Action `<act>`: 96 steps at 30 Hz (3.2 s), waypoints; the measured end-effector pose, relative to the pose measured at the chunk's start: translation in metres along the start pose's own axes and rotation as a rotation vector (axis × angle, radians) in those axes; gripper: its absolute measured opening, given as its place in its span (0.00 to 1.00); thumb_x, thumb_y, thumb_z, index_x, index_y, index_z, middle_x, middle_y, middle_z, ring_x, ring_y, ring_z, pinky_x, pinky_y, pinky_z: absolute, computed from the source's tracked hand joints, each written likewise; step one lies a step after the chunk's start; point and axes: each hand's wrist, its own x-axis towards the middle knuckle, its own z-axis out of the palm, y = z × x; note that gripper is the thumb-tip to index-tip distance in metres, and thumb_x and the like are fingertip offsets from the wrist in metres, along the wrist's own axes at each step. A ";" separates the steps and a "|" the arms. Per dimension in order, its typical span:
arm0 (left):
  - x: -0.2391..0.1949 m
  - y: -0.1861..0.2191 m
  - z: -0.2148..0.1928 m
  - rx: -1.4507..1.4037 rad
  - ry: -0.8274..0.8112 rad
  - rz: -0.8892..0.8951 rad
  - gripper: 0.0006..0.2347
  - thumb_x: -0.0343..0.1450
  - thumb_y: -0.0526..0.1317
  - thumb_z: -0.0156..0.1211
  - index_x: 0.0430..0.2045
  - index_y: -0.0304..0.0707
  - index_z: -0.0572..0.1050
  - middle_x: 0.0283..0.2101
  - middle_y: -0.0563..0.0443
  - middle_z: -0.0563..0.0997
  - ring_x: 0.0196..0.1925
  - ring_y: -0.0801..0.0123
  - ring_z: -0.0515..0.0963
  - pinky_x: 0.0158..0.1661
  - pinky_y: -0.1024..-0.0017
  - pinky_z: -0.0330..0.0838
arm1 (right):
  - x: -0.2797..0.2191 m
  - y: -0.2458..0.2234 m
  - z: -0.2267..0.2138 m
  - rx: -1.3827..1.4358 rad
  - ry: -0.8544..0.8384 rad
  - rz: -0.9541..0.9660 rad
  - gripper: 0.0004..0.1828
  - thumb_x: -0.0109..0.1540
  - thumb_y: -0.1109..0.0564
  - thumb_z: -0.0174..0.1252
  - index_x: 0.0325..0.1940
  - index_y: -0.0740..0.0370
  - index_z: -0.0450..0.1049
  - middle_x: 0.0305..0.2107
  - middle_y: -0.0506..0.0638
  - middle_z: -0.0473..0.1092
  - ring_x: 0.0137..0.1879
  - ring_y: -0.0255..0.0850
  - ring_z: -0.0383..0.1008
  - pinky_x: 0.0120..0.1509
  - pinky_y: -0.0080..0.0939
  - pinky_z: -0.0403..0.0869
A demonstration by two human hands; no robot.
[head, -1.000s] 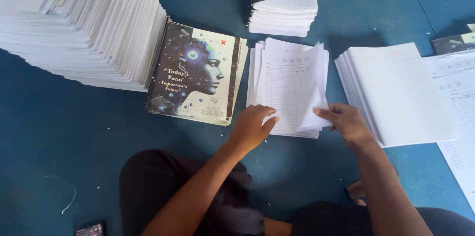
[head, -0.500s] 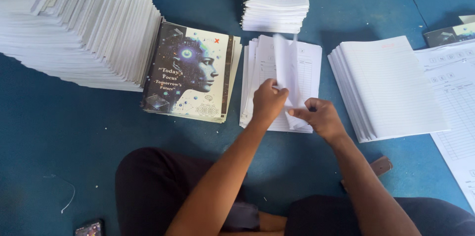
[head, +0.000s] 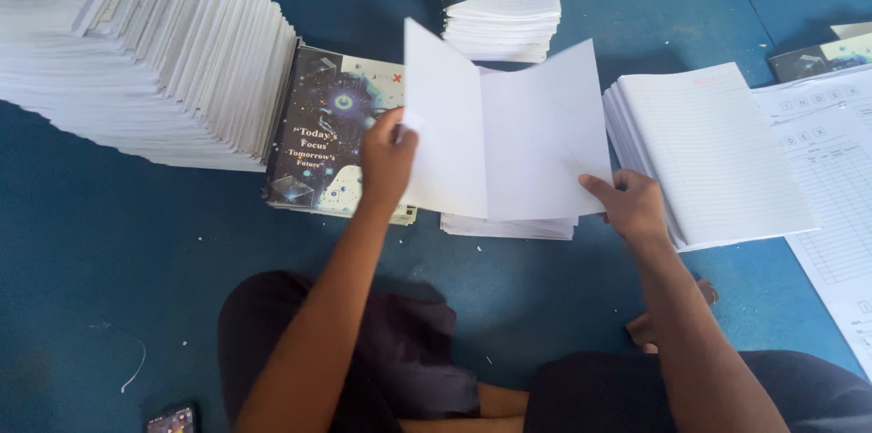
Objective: The person sits on the floor and repeatedly picks up a booklet with a cover titled 'Today's Focus Tomorrow's Future', places it on a stack, then picks up a loose index sheet, folds it, and places it on another stack. This cycle of handling booklets and index sheets continues throughout the clip.
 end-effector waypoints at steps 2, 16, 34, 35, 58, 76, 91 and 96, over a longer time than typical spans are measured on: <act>0.000 -0.008 -0.016 0.101 0.068 0.052 0.16 0.68 0.33 0.56 0.51 0.32 0.76 0.36 0.45 0.82 0.34 0.66 0.80 0.36 0.68 0.74 | 0.000 0.003 -0.002 0.016 0.001 0.029 0.23 0.60 0.44 0.69 0.27 0.68 0.76 0.17 0.56 0.72 0.20 0.38 0.70 0.23 0.37 0.68; -0.023 -0.028 -0.030 0.514 0.174 0.101 0.18 0.67 0.32 0.61 0.53 0.33 0.74 0.45 0.37 0.81 0.48 0.47 0.81 0.50 0.55 0.73 | -0.005 0.009 -0.034 -0.414 0.214 -0.093 0.25 0.61 0.40 0.68 0.49 0.65 0.80 0.32 0.58 0.79 0.36 0.50 0.81 0.45 0.48 0.79; -0.048 0.003 0.056 0.173 0.087 0.376 0.07 0.70 0.30 0.59 0.40 0.34 0.79 0.39 0.46 0.83 0.41 0.63 0.83 0.45 0.67 0.76 | 0.021 0.038 -0.076 -0.665 0.218 -0.199 0.23 0.55 0.47 0.68 0.53 0.55 0.82 0.47 0.54 0.79 0.50 0.48 0.80 0.57 0.48 0.77; -0.050 0.002 0.069 0.064 -0.005 0.328 0.07 0.70 0.30 0.58 0.39 0.33 0.80 0.38 0.47 0.84 0.38 0.66 0.84 0.41 0.70 0.77 | 0.018 0.033 -0.076 -0.667 0.217 -0.232 0.23 0.55 0.46 0.68 0.52 0.56 0.83 0.47 0.54 0.79 0.50 0.49 0.80 0.57 0.47 0.77; -0.128 0.040 0.259 -0.702 -0.627 -0.667 0.17 0.77 0.39 0.49 0.58 0.28 0.64 0.53 0.35 0.75 0.50 0.56 0.81 0.41 0.65 0.85 | 0.014 0.028 -0.060 -0.008 0.145 -0.109 0.11 0.62 0.55 0.61 0.43 0.63 0.82 0.31 0.57 0.79 0.32 0.46 0.83 0.42 0.41 0.79; -0.099 0.027 0.231 -0.901 -0.667 -0.636 0.20 0.72 0.35 0.57 0.56 0.18 0.65 0.53 0.27 0.74 0.53 0.43 0.80 0.46 0.51 0.84 | 0.032 0.078 -0.122 -0.114 0.119 0.286 0.38 0.61 0.35 0.64 0.53 0.76 0.78 0.43 0.71 0.77 0.48 0.61 0.79 0.58 0.55 0.74; -0.086 0.024 0.165 -0.670 -0.617 -0.602 0.20 0.71 0.36 0.55 0.59 0.28 0.66 0.54 0.37 0.75 0.53 0.52 0.80 0.45 0.51 0.82 | 0.009 0.018 -0.098 0.495 -0.143 -0.044 0.34 0.59 0.59 0.61 0.69 0.71 0.64 0.51 0.67 0.72 0.53 0.51 0.77 0.54 0.45 0.77; -0.084 0.024 0.146 -0.613 -0.521 -0.537 0.20 0.72 0.39 0.57 0.57 0.24 0.68 0.50 0.36 0.78 0.49 0.53 0.82 0.43 0.57 0.83 | 0.015 0.014 -0.081 0.568 -0.130 -0.056 0.34 0.58 0.60 0.62 0.68 0.72 0.65 0.50 0.68 0.72 0.51 0.52 0.78 0.53 0.43 0.78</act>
